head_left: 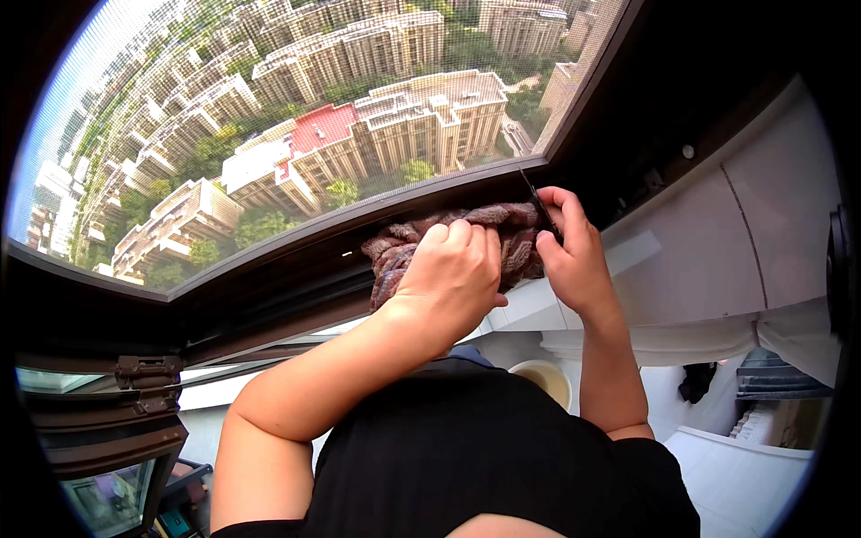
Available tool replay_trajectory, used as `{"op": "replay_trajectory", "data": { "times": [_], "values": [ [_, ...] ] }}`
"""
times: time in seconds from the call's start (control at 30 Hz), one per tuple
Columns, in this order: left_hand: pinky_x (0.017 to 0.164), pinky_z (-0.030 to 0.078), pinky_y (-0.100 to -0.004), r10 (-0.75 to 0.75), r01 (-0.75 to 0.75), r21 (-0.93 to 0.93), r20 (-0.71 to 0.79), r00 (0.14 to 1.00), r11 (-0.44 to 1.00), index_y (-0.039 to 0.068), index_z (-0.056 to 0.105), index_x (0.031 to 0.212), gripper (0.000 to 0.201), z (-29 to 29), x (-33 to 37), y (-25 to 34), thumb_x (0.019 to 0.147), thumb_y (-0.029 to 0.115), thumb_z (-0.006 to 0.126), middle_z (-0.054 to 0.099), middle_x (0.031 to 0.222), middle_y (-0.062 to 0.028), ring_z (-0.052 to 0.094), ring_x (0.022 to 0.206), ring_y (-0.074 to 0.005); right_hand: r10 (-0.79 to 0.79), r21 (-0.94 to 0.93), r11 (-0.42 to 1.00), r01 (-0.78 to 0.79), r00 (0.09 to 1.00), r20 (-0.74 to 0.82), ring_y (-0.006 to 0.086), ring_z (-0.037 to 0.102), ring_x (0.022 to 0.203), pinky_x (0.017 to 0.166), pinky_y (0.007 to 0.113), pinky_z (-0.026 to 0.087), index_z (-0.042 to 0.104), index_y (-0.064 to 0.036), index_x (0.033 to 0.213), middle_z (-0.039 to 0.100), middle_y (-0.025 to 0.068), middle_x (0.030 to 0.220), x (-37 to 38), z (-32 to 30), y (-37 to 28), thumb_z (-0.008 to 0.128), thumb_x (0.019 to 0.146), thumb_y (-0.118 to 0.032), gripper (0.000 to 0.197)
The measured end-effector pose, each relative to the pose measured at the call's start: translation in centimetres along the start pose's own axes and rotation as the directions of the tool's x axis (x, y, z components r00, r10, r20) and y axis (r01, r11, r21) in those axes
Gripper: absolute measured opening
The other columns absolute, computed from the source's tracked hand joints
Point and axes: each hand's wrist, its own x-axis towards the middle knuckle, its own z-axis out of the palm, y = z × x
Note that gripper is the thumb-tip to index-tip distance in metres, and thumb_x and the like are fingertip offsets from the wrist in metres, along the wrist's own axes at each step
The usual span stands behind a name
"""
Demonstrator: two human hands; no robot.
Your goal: The person cleans the interior tracks and frames of a large glass window using a cloth and a narrow tool to reach into crevices.
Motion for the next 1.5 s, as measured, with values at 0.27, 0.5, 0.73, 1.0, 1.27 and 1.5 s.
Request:
{"op": "replay_trajectory", "data": {
  "times": [0.27, 0.5, 0.73, 1.0, 1.27, 1.5],
  "values": [
    [0.072, 0.042, -0.0307, 0.035, -0.032, 0.056, -0.06, 0.998, 0.998, 0.0, 0.053, 0.099, 0.063, 0.1, -2.4, -1.5, 0.06, 0.045, 0.074, 0.057, 0.084, -0.0067, 0.054, 0.082, -0.0197, 0.019, -0.313, 0.949, -0.033, 0.999, -0.049, 0.0411, 0.058, 0.087, 0.077, 0.043, 0.045, 0.045, 0.0008, 0.103, 0.06, 0.0242, 0.091, -0.4, 2.2, -1.7, 0.057, 0.075, -0.006, 0.032],
    [0.074, 0.042, -0.0333, -0.01, 0.01, -0.009, -0.002, 1.0, 1.0, -0.001, 0.053, 0.109, 0.069, -1.3, -4.8, -3.0, 0.06, 0.042, 0.075, 0.057, 0.091, -0.0069, 0.053, 0.083, -0.021, 0.018, -0.449, 0.893, -0.039, 0.999, -0.05, 0.0392, 0.059, 0.08, 0.07, 0.045, 0.047, 0.047, -0.0044, 0.098, 0.061, 0.0189, 0.086, -1.1, 5.4, -3.8, 0.06, 0.071, -0.008, 0.031],
    [0.071, 0.041, -0.0342, -0.035, 0.028, -0.06, -0.119, 0.992, 0.998, 0.003, 0.056, 0.097, 0.059, -1.1, -7.3, -4.5, 0.058, 0.042, 0.076, 0.057, 0.085, -0.0065, 0.053, 0.082, -0.0214, -0.01, -0.346, 0.938, 0.033, 0.998, 0.067, 0.0367, 0.06, 0.077, 0.066, 0.042, 0.048, 0.047, -0.0049, 0.096, 0.062, 0.0156, 0.083, -1.7, 7.7, -5.2, 0.058, 0.07, -0.006, 0.029],
    [0.069, 0.04, -0.0352, -0.068, 0.044, -0.151, -0.161, 0.985, 0.988, 0.004, 0.056, 0.089, 0.05, -1.3, -9.0, -5.3, 0.06, 0.04, 0.077, 0.057, 0.081, -0.007, 0.053, 0.079, -0.0237, 0.009, -0.309, 0.95, 0.041, 0.987, 0.16, 0.0355, 0.061, 0.076, 0.065, 0.042, 0.048, 0.045, -0.0065, 0.1, 0.063, 0.0138, 0.082, -2.2, 9.3, -5.9, 0.056, 0.071, -0.006, 0.03],
    [0.068, 0.039, -0.0333, -0.069, 0.049, -0.127, -0.158, 0.985, 0.991, 0.0, 0.057, 0.101, 0.06, -1.6, -8.4, -4.6, 0.063, 0.044, 0.072, 0.057, 0.087, -0.0065, 0.051, 0.08, -0.0215, 0.047, -0.527, 0.849, 0.033, 0.989, 0.139, 0.0335, 0.062, 0.071, 0.061, 0.043, 0.048, 0.046, -0.0104, 0.1, 0.064, 0.0127, 0.077, -1.5, 5.9, -5.3, 0.058, 0.072, -0.013, 0.031],
    [0.072, 0.039, -0.0311, -0.013, 0.008, -0.076, -0.062, 0.998, 0.997, -0.001, 0.055, 0.104, 0.062, -1.5, -5.6, -3.1, 0.064, 0.044, 0.072, 0.057, 0.086, -0.0069, 0.052, 0.083, -0.0202, 0.027, -0.631, 0.773, 0.067, 0.99, 0.139, 0.0322, 0.063, 0.07, 0.06, 0.041, 0.048, 0.046, -0.01, 0.101, 0.064, 0.0111, 0.079, -0.6, 2.0, -3.3, 0.064, 0.073, -0.024, 0.036]
  ]
}}
